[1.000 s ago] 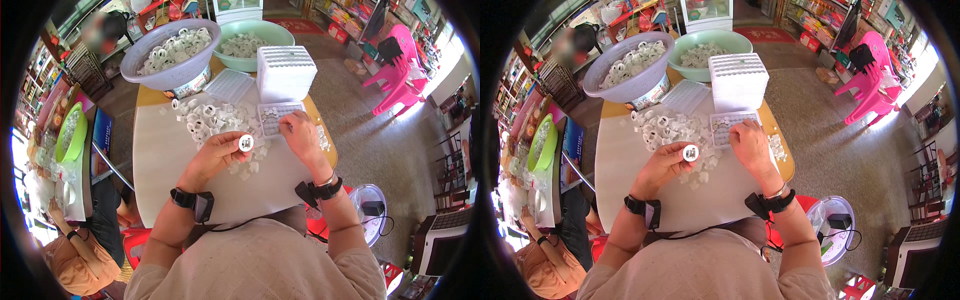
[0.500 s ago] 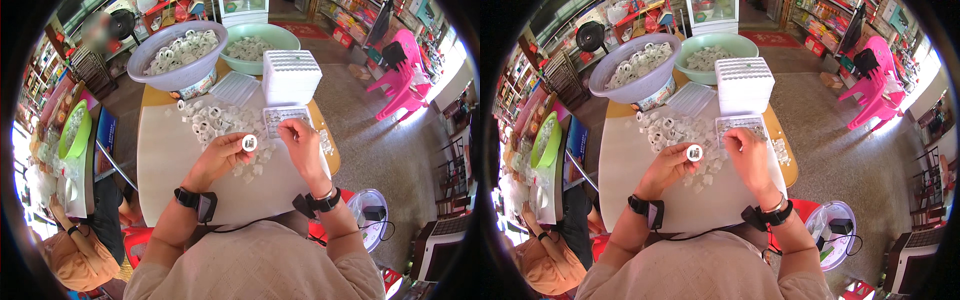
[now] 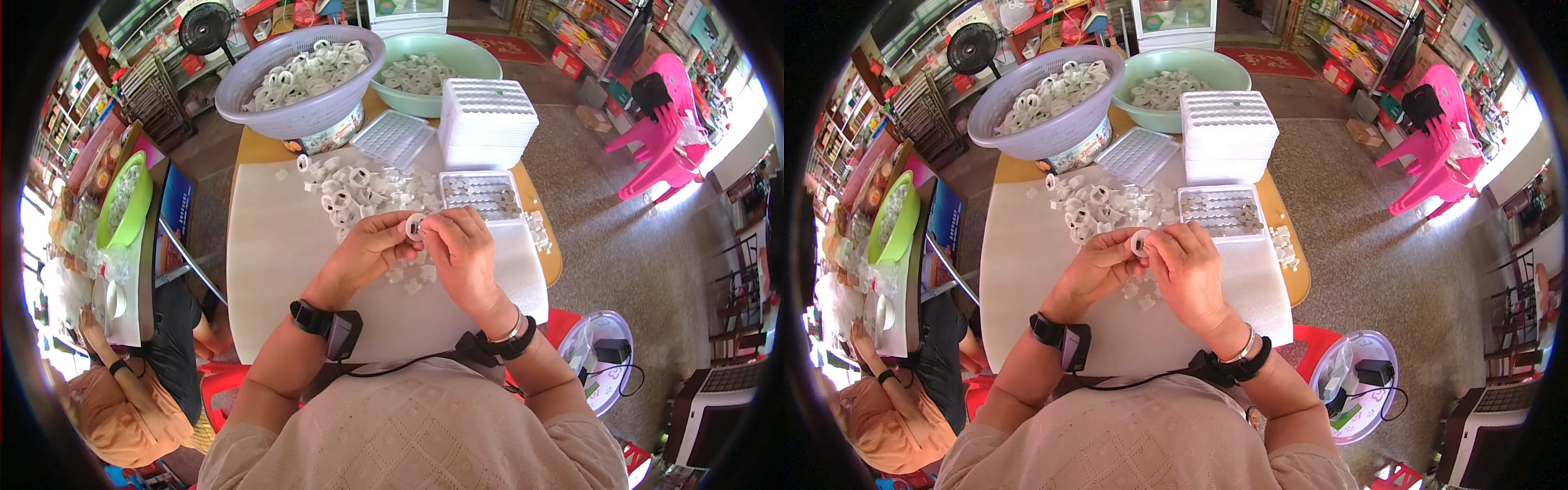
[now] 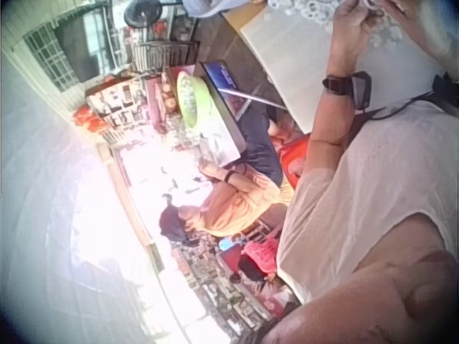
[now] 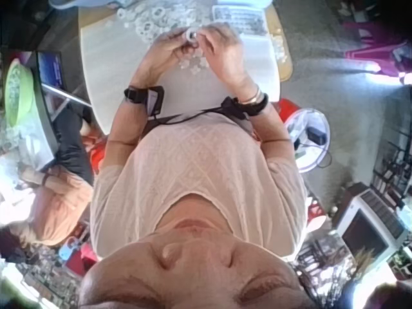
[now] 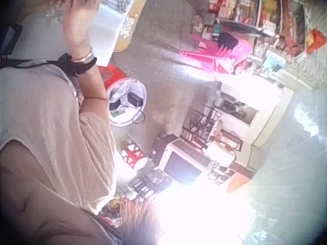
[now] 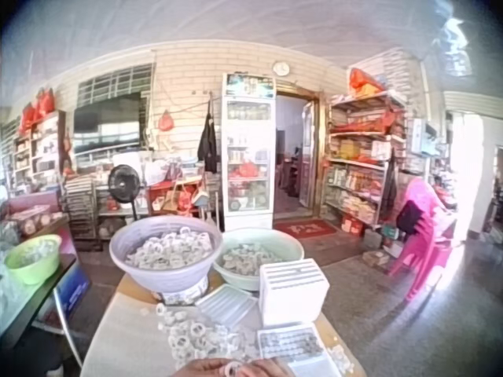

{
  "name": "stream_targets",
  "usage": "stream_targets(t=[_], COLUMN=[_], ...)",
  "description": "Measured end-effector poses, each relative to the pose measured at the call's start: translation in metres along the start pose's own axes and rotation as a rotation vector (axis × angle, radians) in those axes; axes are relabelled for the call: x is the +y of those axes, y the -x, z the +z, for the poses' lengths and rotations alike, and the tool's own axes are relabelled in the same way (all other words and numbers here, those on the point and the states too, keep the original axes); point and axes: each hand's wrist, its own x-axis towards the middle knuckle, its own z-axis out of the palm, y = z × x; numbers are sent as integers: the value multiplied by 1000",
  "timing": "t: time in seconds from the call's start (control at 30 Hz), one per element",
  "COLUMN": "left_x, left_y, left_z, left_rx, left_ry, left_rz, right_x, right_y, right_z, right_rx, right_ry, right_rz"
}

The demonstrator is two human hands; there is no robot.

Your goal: Assembling small metal components into white plastic parts at a workshop table.

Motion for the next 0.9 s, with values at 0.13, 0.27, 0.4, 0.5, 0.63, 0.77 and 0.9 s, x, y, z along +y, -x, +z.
stream_targets(t=[0.13, 0.27, 0.4, 0.5, 0.63, 0.77, 0.9], left_x=[-3, -2, -3, -1, 1, 2, 3], left_y=[1, 1, 2, 2, 3, 1, 2], left_z=[0, 2, 2, 2, 3, 2, 4], left_rx=[17, 28, 50, 53, 6, 20, 62], left_ry=[-93, -188, -213, -245, -222, -241, -262], left_rz=[35, 37, 14, -5, -25, -59, -91], right_x=[8, 8, 10, 12, 10, 6, 4], right_y=[-1, -4, -3, 0, 6, 9, 10], right_z=[-2, -7, -11, -10, -9, -7, -7], right_rx=[-112, -231, -218, -181, -222, -220, -207], right_ry=[-62, -262, -247, -229, -287, -248, -110], right_rz=[63, 384, 244, 159, 284, 249, 136])
